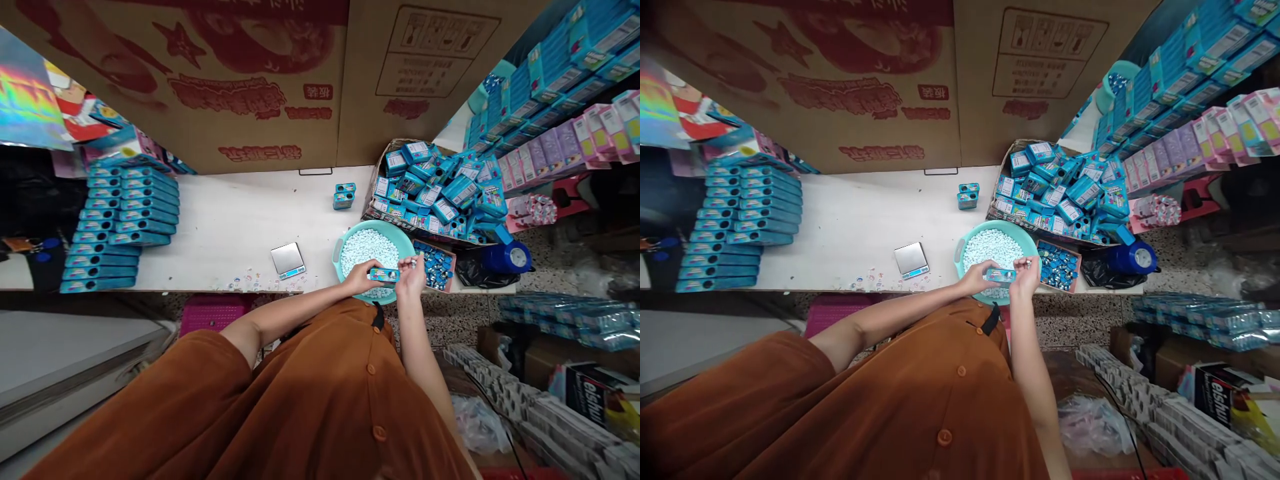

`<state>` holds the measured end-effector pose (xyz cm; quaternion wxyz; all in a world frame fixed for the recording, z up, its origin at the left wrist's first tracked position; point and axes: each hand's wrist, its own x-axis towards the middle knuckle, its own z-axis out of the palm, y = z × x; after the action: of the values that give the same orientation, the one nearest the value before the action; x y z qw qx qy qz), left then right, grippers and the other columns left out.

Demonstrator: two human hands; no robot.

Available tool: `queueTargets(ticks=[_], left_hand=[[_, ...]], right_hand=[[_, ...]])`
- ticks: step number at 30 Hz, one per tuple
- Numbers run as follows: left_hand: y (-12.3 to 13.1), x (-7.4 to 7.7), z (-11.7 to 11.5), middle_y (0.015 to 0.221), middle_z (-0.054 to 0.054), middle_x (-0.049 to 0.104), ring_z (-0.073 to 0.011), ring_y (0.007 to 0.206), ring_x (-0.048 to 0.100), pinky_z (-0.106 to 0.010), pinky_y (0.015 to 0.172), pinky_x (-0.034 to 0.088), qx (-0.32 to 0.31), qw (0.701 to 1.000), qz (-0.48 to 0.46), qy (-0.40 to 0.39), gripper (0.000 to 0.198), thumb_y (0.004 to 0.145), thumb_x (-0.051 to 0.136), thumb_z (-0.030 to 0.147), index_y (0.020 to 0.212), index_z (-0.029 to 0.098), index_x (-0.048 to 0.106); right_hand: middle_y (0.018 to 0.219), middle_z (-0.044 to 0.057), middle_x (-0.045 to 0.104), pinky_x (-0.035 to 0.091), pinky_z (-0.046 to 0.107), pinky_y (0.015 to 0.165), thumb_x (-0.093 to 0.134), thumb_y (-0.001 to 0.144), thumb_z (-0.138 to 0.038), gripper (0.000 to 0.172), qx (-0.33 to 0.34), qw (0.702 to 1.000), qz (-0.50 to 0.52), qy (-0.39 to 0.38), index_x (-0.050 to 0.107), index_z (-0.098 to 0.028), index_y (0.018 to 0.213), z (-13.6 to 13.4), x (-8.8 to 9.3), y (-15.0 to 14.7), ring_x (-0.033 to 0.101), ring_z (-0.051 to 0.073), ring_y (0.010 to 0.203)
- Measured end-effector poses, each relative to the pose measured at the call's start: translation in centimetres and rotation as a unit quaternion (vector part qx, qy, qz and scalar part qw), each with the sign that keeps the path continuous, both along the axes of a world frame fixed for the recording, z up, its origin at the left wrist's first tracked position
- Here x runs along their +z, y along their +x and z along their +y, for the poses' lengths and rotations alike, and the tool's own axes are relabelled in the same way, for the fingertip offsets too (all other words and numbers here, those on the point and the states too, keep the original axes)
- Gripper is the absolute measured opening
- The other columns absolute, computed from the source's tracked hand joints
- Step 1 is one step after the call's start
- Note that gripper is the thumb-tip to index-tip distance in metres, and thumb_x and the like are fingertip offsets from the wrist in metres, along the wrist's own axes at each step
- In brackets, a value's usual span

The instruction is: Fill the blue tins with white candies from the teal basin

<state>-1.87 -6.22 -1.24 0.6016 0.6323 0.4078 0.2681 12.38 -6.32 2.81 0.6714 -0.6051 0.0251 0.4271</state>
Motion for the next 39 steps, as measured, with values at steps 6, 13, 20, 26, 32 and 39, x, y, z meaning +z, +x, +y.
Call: queueTargets(ticks=[6, 13, 20, 26, 32, 39], left_hand=[[-0.4, -0.2, 0.7, 0.099, -0.001, 0.067, -0.0179, 0.093, 0.062, -0.026, 0.082, 0.046, -0.018, 0.999, 0.023, 0.026, 0.035, 0.067, 0.072, 0.022, 0.100, 0.019, 0.061], [-6.0, -0.4, 6.7, 0.105, -0.004, 0.064, -0.0223, 0.103, 0.056, -0.034, 0.091, 0.045, 0.115, 0.971, 0.168, 0.128, 0.039, 0.069, 0.072, 0.030, 0.106, 0.025, 0.062], [-11.0, -5.4, 15.5, 0.100, -0.003, 0.059, -0.0181, 0.092, 0.059, -0.029, 0.082, 0.048, 0.218, 0.927, 0.273, 0.135, 0.039, 0.067, 0.074, 0.033, 0.103, 0.023, 0.063], [-7.7, -10.5, 17.8, 0.102, -0.002, 0.054, -0.0161, 0.090, 0.059, -0.029, 0.080, 0.050, 0.157, 0.943, 0.282, 0.087, 0.040, 0.066, 0.073, 0.023, 0.103, 0.022, 0.061], [-6.2, -12.7, 19.3, 0.108, -0.006, 0.052, -0.0182, 0.097, 0.057, -0.031, 0.084, 0.049, 0.151, 0.937, 0.302, 0.089, 0.039, 0.071, 0.067, 0.017, 0.108, 0.020, 0.054], [-6.6, -10.9, 19.4, 0.111, -0.011, 0.048, -0.0251, 0.111, 0.046, -0.039, 0.091, 0.044, 0.198, 0.903, 0.336, 0.180, 0.052, 0.067, 0.072, 0.029, 0.111, 0.019, 0.045]], right_hand=[[0.056, -0.008, 0.045, 0.047, 0.021, 0.059, 0.054, 0.082, -0.041, 0.027, 0.002, 1.000, 0.012, -0.009, 0.041, -0.021, 0.069, 0.3, -2.1, 0.0, 0.050, 0.006, 0.052], [0.052, -0.009, 0.042, 0.030, 0.016, 0.038, 0.054, 0.078, -0.042, 0.030, 0.047, 0.991, 0.080, -0.098, 0.036, -0.021, 0.067, -1.1, -4.0, 2.8, 0.042, 0.005, 0.042], [0.049, -0.011, 0.039, 0.020, 0.018, 0.032, 0.056, 0.075, -0.049, 0.033, 0.095, 0.977, 0.080, -0.171, 0.037, -0.022, 0.069, -4.5, -8.1, 3.0, 0.028, 0.004, 0.032], [0.054, -0.008, 0.048, 0.024, 0.018, 0.030, 0.064, 0.067, -0.048, 0.032, 0.116, 0.966, 0.102, -0.208, 0.047, -0.022, 0.073, -5.4, -10.8, 0.6, 0.034, 0.004, 0.035], [0.056, -0.006, 0.054, 0.023, 0.014, 0.029, 0.071, 0.060, -0.046, 0.036, 0.097, 0.966, 0.089, -0.220, 0.057, -0.019, 0.078, -6.0, -12.0, 0.8, 0.038, 0.003, 0.037], [0.062, -0.001, 0.062, 0.036, 0.019, 0.038, 0.072, 0.057, -0.048, 0.036, 0.092, 0.963, 0.026, -0.252, 0.064, -0.019, 0.077, -6.0, -14.2, 1.2, 0.052, 0.009, 0.048]])
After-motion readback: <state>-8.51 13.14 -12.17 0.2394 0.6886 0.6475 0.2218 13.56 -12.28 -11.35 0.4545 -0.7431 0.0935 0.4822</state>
